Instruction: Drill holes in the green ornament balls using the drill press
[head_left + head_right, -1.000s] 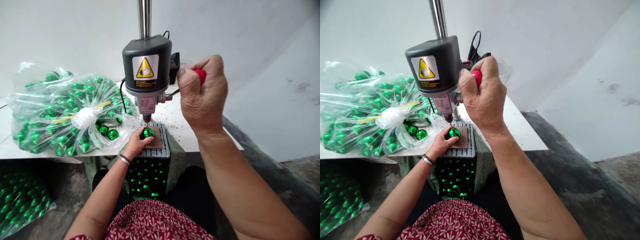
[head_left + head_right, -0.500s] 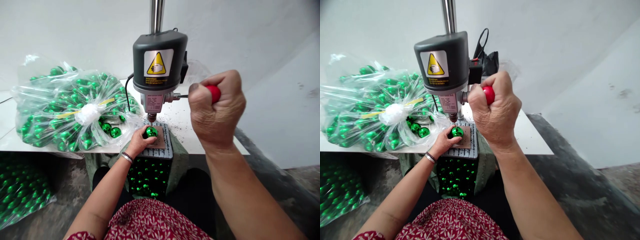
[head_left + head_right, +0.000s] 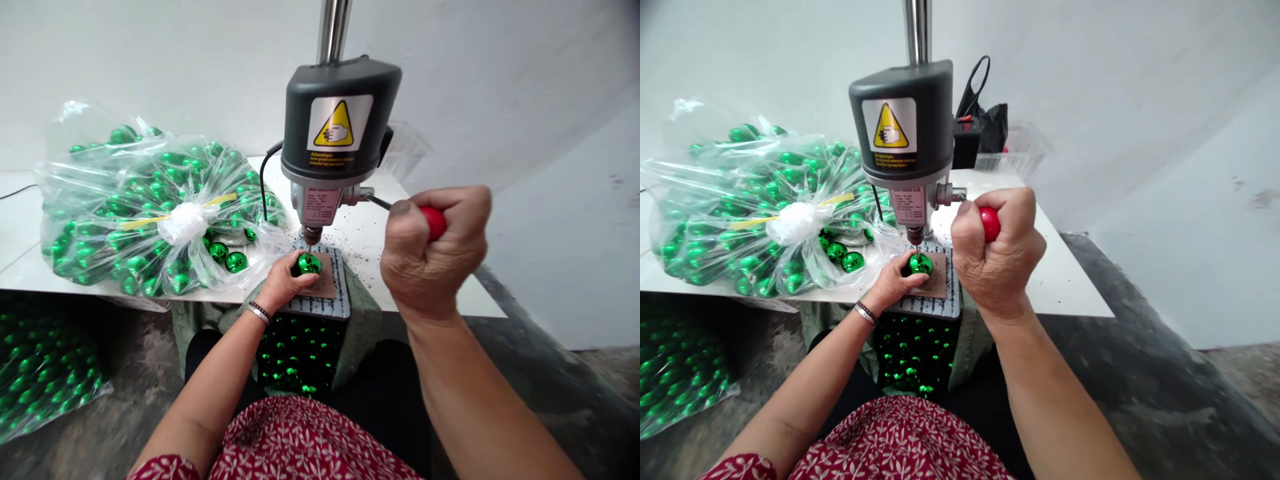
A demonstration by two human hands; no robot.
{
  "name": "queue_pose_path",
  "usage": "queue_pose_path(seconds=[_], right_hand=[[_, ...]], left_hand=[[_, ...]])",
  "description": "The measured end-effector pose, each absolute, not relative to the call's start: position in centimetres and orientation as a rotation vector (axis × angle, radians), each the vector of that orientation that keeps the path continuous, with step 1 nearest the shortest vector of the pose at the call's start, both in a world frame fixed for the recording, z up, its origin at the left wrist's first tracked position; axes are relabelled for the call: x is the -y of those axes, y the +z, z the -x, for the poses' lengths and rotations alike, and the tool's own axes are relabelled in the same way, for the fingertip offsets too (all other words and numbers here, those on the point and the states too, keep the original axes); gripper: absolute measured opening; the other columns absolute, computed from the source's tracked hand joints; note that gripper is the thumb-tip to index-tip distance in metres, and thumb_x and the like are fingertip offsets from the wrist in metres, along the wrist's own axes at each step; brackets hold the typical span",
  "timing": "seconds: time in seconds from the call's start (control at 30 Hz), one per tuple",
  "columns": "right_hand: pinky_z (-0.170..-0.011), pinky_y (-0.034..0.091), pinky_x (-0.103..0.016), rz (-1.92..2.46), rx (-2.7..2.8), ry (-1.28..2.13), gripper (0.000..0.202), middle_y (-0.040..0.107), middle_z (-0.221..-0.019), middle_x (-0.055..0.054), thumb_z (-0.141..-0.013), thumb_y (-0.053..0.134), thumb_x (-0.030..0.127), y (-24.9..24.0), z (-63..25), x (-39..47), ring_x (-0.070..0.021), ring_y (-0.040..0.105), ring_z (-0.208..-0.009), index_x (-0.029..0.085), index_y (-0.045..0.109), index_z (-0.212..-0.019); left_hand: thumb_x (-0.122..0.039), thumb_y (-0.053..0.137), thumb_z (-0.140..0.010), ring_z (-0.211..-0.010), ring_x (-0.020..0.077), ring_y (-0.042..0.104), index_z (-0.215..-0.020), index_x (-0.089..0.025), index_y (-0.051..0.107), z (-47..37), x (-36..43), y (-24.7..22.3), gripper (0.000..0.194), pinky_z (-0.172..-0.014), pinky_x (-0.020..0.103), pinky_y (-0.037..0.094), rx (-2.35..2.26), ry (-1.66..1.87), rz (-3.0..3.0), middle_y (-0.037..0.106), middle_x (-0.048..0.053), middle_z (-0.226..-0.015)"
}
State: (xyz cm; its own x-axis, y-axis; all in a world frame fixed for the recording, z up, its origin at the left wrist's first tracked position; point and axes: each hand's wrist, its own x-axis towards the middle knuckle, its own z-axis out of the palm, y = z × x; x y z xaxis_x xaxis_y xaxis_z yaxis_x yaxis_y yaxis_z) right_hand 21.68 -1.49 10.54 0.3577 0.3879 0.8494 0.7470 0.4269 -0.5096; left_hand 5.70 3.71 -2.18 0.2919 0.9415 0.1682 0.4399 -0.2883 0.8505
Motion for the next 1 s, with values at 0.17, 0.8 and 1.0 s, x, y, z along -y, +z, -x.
queue_pose_path(seconds=[0.17,0.8,1.0], right_hand=[[-0.054,0.040,-0.023,1.151,1.221,-0.351,0.012,0.050,-0.066,0.004,-0.084,0.050,0.031,9.4,-21.5,1.4,-0.0072,0.046,-0.057,0.023,0.046,-0.077],[-0.052,0.034,-0.021,1.132,1.228,-0.259,0.019,0.047,-0.064,0.004,-0.086,0.050,0.035,12.2,-21.8,0.0,-0.0042,0.041,-0.054,0.019,0.045,-0.076],[-0.058,0.032,-0.019,1.210,1.237,-0.220,0.022,0.044,-0.065,0.006,-0.088,0.051,0.033,14.7,-22.1,-0.9,-0.0016,0.036,-0.059,0.015,0.045,-0.077]], left_hand=[[-0.032,0.073,-0.072,-0.087,0.0201,0.061,-0.106,-0.018,0.068,-5.7,-3.7,-2.2,0.037,-0.081,0.029,0.049,-1.240,0.912,-1.853,0.069,0.000,-0.087],[-0.030,0.074,-0.071,-0.097,0.0222,0.062,-0.115,-0.018,0.064,-5.3,-3.6,-2.4,0.047,-0.092,0.033,0.048,-1.178,0.925,-1.843,0.070,0.003,-0.101],[-0.024,0.077,-0.066,-0.120,0.0269,0.056,-0.123,-0.019,0.060,-3.2,-1.6,-2.0,0.059,-0.108,0.042,0.041,-0.979,0.837,-2.004,0.064,0.009,-0.126]])
